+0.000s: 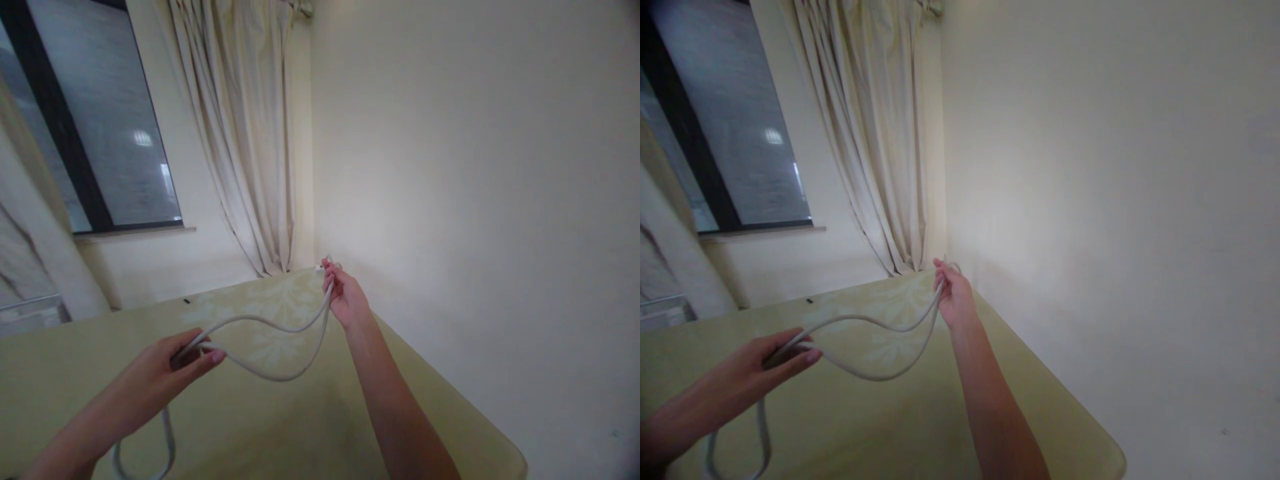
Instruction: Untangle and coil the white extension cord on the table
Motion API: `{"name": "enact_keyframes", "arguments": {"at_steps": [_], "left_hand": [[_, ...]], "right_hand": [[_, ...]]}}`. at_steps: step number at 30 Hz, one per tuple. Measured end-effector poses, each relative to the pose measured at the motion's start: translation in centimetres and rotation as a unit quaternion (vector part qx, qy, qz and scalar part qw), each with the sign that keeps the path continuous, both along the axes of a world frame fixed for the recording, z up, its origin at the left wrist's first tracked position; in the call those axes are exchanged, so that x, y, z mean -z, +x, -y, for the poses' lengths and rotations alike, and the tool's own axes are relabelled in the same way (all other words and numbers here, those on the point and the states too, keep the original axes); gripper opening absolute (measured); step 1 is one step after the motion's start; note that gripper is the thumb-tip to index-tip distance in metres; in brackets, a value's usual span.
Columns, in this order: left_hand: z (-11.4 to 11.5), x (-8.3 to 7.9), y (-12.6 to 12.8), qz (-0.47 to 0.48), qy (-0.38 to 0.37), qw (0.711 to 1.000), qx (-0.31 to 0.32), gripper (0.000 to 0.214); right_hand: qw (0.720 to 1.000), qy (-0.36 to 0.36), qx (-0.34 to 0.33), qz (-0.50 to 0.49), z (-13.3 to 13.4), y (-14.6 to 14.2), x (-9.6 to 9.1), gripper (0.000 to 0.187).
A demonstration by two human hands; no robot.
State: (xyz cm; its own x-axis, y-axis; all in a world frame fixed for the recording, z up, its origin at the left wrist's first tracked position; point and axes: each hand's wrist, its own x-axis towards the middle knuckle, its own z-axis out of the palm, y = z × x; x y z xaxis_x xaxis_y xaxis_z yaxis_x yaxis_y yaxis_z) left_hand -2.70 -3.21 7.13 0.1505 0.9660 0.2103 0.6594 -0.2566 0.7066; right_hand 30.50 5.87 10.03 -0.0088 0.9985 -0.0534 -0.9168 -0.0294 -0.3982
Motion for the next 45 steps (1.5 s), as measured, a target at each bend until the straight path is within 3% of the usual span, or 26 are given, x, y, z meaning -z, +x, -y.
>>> {"name": "enact_keyframes", "arguments": {"at_steps": [3,6,9,12,15,19,24,28,32,35,38,41,45], "left_hand": [[0.1,0.4,2.4,0.002,-0.051,0.998,0.043,0.063],[0.2,0.6,5.3,-0.019,-0.056,0.995,0.08,0.086],[-0.4,0.8,6.4,-0.05,-0.031,0.995,0.076,0.06],[-1.4,1.0,4.8,-0.089,0.043,0.995,-0.013,0.047],[-2.1,1.3,2.1,-0.109,0.108,0.98,-0.127,0.048],[-2.6,2.5,-0.4,-0.149,0.12,0.951,-0.244,0.046],[-3.4,4.6,-2.7,-0.301,0.211,0.89,-0.272,0.044],[-4.2,6.1,-3.0,-0.383,0.198,0.863,-0.262,0.048],[-5.2,8.8,0.6,-0.393,0.159,0.89,-0.167,0.039],[-5.4,11.5,3.2,-0.345,0.104,0.932,-0.027,0.031],[-5.3,12.7,4.0,-0.264,0.002,0.964,0.025,0.02],[-5.0,10.9,4.4,-0.14,-0.013,0.99,0.015,0.033],[-3.7,5.2,7.3,0.118,0.03,0.992,-0.002,0.047]], "right_hand": [[0.999,0.036,0.005,0.003,0.3,0.0,-0.2,0.021],[0.996,0.092,0.019,0.007,0.7,0.9,-0.6,0.018],[0.991,0.129,0.042,0.008,1.0,2.6,-0.9,0.012],[0.987,0.108,0.118,-0.001,1.1,4.4,-1.0,0.005],[0.984,0.077,0.159,0.027,0.8,5.9,-0.7,0.019],[0.977,0.027,0.205,0.048,0.1,7.0,-0.1,0.036],[0.955,0.012,0.295,0.02,-0.3,8.2,-0.2,0.034],[0.933,0.034,0.359,0.021,0.4,8.5,-1.1,0.017],[0.933,0.101,0.314,0.141,1.6,7.0,-2.1,0.018],[0.931,0.148,0.231,0.242,2.5,5.3,-2.4,0.03],[0.92,0.176,0.128,0.325,3.1,3.8,-2.4,0.037],[0.892,0.19,0.056,0.406,3.6,2.5,-2.3,0.038],[0.819,0.243,-0.027,0.519,4.2,0.0,-1.6,0.037]]}}
